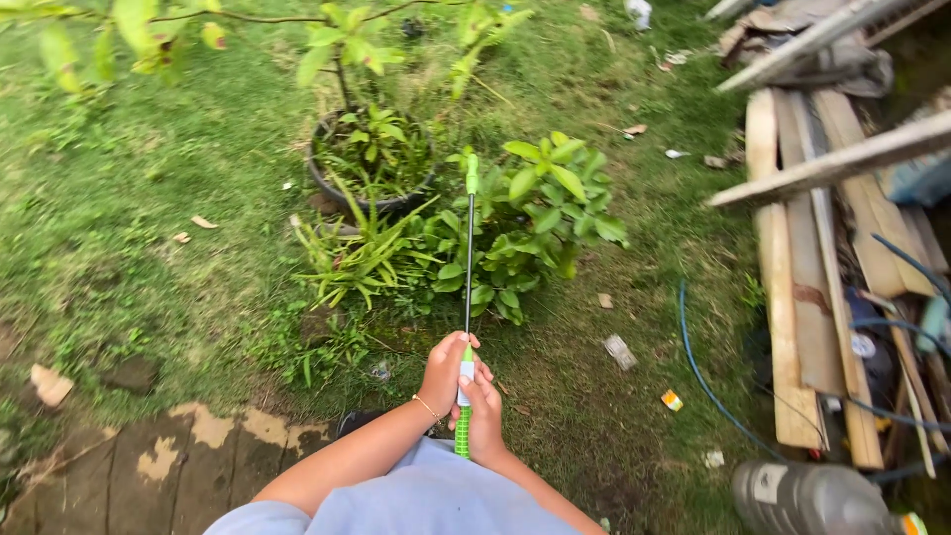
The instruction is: The person is using a handheld sprayer to apply water or treatment to various plants in a garden.
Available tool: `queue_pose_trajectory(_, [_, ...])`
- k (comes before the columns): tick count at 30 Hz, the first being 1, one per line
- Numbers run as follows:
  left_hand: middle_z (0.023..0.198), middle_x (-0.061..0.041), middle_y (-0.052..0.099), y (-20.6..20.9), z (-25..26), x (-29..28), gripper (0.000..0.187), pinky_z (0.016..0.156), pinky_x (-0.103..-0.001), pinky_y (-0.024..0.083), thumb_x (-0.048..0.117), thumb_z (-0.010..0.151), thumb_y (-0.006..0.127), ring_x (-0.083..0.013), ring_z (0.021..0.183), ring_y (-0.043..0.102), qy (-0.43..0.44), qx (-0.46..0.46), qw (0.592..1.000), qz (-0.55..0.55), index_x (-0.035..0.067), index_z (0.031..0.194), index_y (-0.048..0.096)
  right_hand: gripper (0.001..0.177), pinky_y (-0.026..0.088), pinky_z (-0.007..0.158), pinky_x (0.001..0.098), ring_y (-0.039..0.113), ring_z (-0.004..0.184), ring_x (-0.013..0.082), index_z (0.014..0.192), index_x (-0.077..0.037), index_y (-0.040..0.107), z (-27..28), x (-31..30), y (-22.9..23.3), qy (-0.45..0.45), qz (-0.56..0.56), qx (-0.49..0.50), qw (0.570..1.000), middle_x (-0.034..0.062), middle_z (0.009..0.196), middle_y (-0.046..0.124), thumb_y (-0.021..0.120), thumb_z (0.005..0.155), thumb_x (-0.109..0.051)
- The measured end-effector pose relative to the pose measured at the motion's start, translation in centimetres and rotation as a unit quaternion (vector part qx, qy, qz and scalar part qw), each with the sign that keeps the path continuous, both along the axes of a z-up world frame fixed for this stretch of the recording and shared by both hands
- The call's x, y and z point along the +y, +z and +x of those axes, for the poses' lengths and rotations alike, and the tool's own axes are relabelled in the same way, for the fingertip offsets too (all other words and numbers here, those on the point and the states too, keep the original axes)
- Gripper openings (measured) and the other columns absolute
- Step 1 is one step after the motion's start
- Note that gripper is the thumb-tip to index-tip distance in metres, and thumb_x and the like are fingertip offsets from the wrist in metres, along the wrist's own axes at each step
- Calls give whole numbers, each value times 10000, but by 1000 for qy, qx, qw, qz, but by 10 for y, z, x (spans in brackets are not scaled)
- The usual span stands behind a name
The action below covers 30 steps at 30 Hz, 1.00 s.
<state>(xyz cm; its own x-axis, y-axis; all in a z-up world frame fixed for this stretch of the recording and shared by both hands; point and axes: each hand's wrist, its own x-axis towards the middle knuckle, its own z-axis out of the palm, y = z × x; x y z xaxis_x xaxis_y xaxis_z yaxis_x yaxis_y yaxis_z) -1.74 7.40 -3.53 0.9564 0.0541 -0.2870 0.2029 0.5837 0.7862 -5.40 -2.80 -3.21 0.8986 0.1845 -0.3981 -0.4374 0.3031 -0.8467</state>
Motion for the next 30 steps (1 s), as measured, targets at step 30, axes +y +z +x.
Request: queue_pose_trajectory(30, [658,-105,597,-6,14,-30,277,538,-306,504,269,1049,472,-232,601,665,-77,-7,996,37,32,998,607,364,414,414,261,496,485,115,1146,13,605,-5,-23,-4,-66,35,-14,997,61,634,556,529,971,-297])
